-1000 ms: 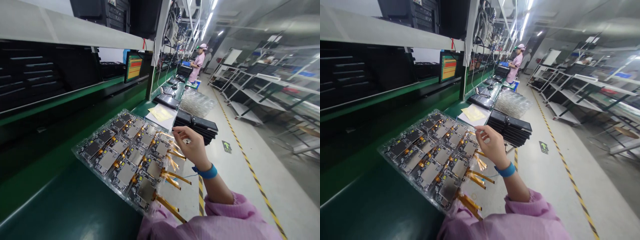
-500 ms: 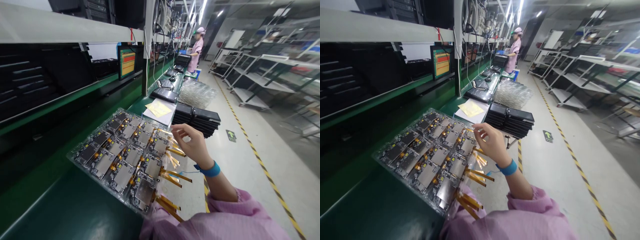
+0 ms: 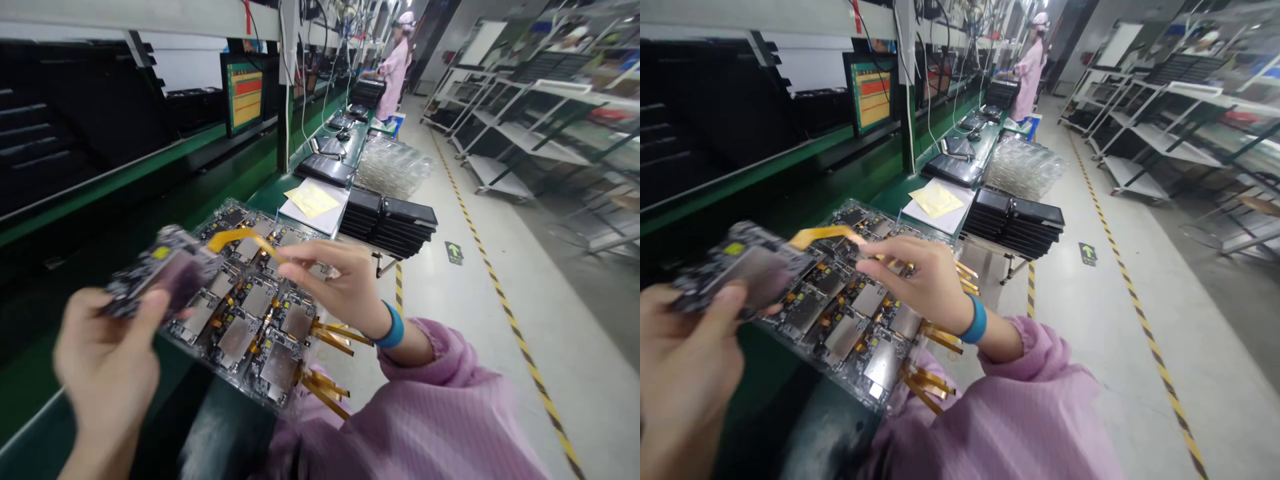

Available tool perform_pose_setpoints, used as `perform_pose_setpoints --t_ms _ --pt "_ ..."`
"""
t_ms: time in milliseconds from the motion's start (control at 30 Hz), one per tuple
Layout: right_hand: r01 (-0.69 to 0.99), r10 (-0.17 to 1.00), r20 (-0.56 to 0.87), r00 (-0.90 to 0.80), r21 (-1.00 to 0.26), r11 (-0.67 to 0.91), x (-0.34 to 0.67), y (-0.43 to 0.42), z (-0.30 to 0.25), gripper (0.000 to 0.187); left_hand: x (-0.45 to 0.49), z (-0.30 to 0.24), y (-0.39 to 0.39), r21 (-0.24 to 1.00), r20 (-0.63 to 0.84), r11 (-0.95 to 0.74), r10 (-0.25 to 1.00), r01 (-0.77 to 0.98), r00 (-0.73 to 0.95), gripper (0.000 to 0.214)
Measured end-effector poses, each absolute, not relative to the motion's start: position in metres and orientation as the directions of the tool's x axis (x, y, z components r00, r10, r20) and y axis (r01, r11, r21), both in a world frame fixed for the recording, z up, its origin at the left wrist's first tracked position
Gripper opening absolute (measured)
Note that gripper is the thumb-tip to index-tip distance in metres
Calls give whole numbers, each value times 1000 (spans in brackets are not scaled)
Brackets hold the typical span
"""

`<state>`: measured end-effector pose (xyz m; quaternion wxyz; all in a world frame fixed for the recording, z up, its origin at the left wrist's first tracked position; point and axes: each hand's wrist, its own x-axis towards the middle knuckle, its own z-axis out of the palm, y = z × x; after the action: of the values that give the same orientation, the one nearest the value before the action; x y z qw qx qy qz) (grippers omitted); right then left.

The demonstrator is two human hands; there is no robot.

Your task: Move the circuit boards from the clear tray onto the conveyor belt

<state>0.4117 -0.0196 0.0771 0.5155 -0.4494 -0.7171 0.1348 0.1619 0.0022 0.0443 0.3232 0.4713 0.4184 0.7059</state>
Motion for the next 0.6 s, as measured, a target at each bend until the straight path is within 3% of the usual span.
perform_pose_setpoints --t_ms 133,300,467,600 --pt "504 772 634 43 -681 531 426 -16 85 13 215 47 -5 912 322 -354 931 -208 -173 43" --pt "447 778 614 134 -738 506 441 -16 76 17 254 48 -11 920 366 -358 930 -157 26 38" --pt "440 814 575 82 -754 488 477 -18 83 31 265 32 0 903 427 -421 870 -79 247 22" --pt "614 654 722 224 -626 481 547 -22 98 23 261 13 18 847 331 -496 775 193 539 19"
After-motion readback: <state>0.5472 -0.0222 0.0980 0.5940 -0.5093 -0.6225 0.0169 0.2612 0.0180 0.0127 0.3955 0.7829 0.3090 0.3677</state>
